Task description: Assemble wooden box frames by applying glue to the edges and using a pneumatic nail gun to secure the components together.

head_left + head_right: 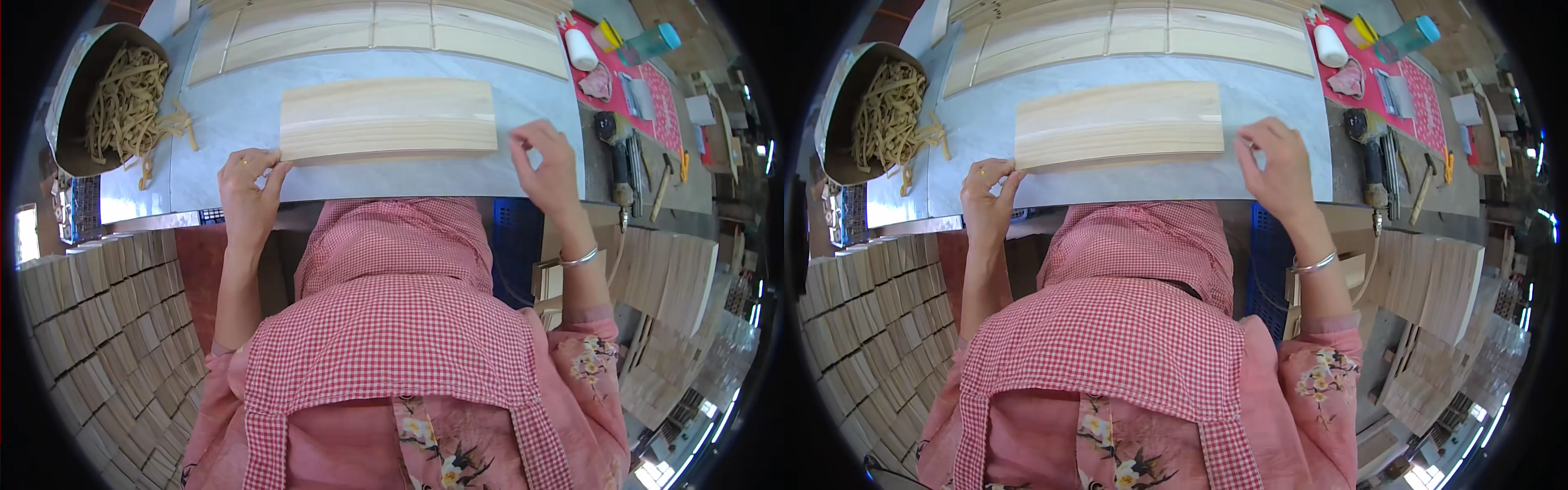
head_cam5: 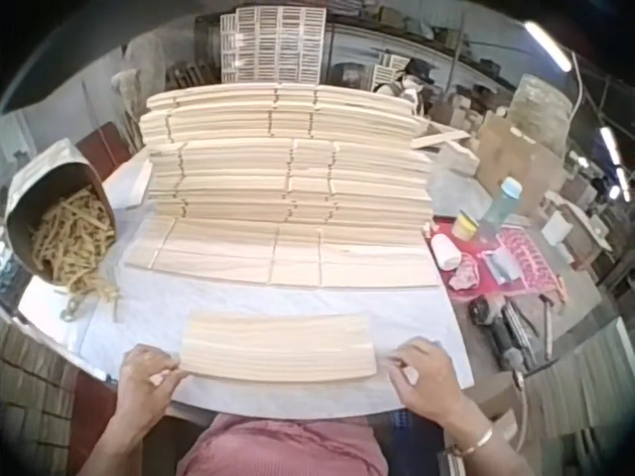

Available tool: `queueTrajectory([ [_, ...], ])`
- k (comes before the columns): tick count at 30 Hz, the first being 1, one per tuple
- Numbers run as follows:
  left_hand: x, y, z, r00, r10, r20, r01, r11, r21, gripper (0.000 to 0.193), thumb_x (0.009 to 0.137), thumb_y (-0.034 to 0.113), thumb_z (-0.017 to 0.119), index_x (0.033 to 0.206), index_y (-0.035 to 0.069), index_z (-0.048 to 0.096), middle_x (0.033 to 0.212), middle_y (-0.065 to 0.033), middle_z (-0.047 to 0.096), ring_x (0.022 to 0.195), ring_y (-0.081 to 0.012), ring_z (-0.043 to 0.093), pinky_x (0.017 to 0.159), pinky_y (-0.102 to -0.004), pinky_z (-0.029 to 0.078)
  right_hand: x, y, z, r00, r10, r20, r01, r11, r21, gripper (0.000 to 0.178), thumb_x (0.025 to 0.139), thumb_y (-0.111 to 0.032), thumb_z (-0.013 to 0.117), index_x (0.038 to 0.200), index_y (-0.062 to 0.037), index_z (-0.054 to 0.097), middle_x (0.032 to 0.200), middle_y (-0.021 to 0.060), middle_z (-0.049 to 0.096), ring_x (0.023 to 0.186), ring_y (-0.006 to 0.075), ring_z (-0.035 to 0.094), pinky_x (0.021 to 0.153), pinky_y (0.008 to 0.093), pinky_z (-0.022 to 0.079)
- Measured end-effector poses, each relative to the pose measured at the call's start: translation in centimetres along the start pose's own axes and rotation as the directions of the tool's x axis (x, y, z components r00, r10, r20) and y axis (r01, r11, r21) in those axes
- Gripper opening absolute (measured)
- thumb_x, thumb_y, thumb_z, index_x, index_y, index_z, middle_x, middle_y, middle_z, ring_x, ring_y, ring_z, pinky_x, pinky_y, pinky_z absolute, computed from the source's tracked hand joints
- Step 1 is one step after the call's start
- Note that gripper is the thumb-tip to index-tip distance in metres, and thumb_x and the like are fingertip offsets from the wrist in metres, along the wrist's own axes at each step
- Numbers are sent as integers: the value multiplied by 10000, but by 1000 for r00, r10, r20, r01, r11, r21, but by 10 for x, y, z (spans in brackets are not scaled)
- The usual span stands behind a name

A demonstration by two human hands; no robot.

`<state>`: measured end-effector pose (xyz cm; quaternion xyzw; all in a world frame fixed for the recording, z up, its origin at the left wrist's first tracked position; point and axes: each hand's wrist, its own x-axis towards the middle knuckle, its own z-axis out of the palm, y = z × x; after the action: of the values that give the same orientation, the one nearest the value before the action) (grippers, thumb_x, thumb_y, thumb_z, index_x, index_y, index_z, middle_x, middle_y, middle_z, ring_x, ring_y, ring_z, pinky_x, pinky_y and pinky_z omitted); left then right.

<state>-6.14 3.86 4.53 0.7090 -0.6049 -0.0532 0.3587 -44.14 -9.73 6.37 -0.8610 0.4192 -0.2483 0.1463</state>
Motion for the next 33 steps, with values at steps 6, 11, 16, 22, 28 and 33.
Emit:
queueTrajectory([
  [6,1,6,0,998,-61,9,61,998,-19,162,772,46,777,930,18,753,892,-72,711,873,-213,610,850,-337,454,-17,-12,17,999,34,-37,-38,995,-90,108,803,-46,716,908,-50,692,858,33,633,704,197,574,734,305,433],
  [11,0,0,1,998,-55,24,56,998,-13,163,777,36,773,937,16,752,919,-86,705,887,-219,614,837,-332,465,-12,-15,18,999,-6,-45,0,990,-141,87,792,8,698,865,-39,686,824,37,627,677,191,558,713,285,426],
  [16,1,-6,1,997,-54,48,56,998,-34,162,778,25,770,938,17,747,950,-95,702,901,-222,621,816,-327,481,-7,-5,17,997,-80,-25,78,994,-76,55,795,-2,683,812,-45,654,788,44,594,661,212,532,700,302,427],
  [22,0,-1,-2,997,-49,55,50,998,-24,164,780,12,764,941,12,734,964,-102,704,899,-224,632,788,-321,501,-4,4,16,990,-137,-25,138,990,39,53,799,-25,672,787,-45,624,753,51,565,650,235,512,696,317,432],
  [28,-10,16,-1,980,-175,90,177,984,-20,155,789,8,754,941,13,723,952,-101,710,836,-221,642,761,-309,511,3,20,7,993,-122,13,120,990,73,53,792,-30,679,794,-46,628,778,60,578,664,242,527,691,328,444],
  [33,39,70,-35,762,-540,357,329,798,505,114,802,46,761,902,18,717,913,-94,714,790,-206,647,738,-285,510,6,21,-10,990,104,98,-115,988,107,74,797,12,684,856,-26,661,834,61,606,675,206,539,655,301,435],
])
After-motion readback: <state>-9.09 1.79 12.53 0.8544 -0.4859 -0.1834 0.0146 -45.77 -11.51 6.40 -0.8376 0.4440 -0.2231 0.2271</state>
